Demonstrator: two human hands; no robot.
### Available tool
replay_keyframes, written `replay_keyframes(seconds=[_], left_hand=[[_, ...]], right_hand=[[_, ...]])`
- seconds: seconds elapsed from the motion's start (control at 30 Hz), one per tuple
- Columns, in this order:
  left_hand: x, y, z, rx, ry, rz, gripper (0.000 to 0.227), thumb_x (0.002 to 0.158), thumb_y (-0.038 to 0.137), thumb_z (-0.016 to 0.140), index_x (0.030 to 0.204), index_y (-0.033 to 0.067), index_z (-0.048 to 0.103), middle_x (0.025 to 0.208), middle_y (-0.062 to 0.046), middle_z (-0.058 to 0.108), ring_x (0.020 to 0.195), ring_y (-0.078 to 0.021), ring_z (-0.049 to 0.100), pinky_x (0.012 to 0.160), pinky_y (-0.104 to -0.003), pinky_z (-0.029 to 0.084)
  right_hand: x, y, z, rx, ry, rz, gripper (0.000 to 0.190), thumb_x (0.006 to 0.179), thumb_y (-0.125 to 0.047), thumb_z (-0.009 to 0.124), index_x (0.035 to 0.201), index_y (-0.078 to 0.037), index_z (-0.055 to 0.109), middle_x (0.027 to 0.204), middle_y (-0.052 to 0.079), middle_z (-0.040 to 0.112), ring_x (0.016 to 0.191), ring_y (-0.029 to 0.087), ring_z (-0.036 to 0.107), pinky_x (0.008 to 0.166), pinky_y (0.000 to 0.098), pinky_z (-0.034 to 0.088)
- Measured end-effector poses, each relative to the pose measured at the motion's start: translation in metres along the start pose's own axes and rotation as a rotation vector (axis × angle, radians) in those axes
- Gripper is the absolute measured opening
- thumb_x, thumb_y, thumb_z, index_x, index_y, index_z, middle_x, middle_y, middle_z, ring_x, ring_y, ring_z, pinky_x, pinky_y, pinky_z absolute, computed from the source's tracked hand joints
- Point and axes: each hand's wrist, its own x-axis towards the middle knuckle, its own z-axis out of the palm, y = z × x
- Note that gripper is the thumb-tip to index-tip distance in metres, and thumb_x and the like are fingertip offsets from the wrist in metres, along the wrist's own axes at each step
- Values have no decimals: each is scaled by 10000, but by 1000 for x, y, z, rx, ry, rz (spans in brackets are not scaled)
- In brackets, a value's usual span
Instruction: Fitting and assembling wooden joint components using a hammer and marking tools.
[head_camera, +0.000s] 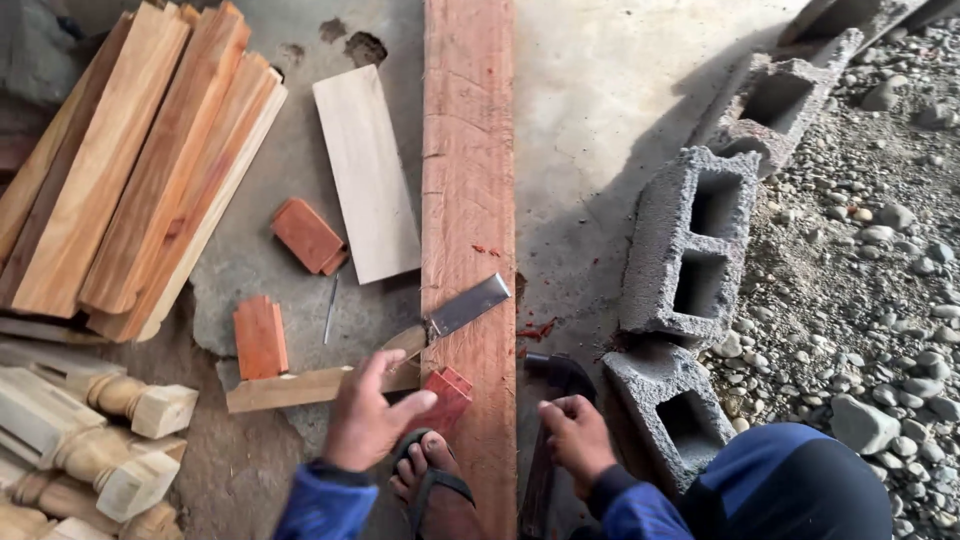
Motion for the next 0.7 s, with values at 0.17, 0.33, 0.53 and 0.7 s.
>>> replay_keyframes(seconds=[0.17, 0.33, 0.53, 0.7], left_hand=[[11, -47, 80, 498, 259, -639, 1156, 562, 487, 977, 1509, 194, 381, 1358, -146, 464, 1202, -350, 485, 1031, -468, 434], [13, -66, 102, 619, 344, -581, 955, 659, 414, 911, 1408, 140, 385, 1242, -148, 488, 1164, -377, 519, 969, -511, 469], [28, -63, 103, 634, 232, -688, 921, 680, 447, 915, 1353, 117, 380, 1261, -179, 493, 1139, -406, 550, 929, -518, 506], [32, -73, 94, 634, 200, -686, 998, 635, 487, 927, 1355, 60, 385, 1234, -216, 519, 1079, -435, 601, 905, -507, 531]], right_hand=[[77, 76, 10, -687, 425, -99, 697, 735, -384, 881, 1211, -2, 544, 1237, 239, 652, 1166, 385, 642, 986, 454, 534], [66, 78, 30, -856, 491, -154, 770, 751, -372, 874, 1264, -20, 420, 1357, 277, 529, 1270, 446, 530, 1040, 508, 462], [71, 76, 25, -792, 523, -95, 741, 783, -349, 826, 1291, -67, 366, 1348, 280, 533, 1248, 461, 557, 1020, 535, 478], [72, 61, 24, -812, 462, 20, 766, 809, -367, 821, 1333, -60, 354, 1373, 294, 519, 1262, 491, 545, 1051, 543, 461]])
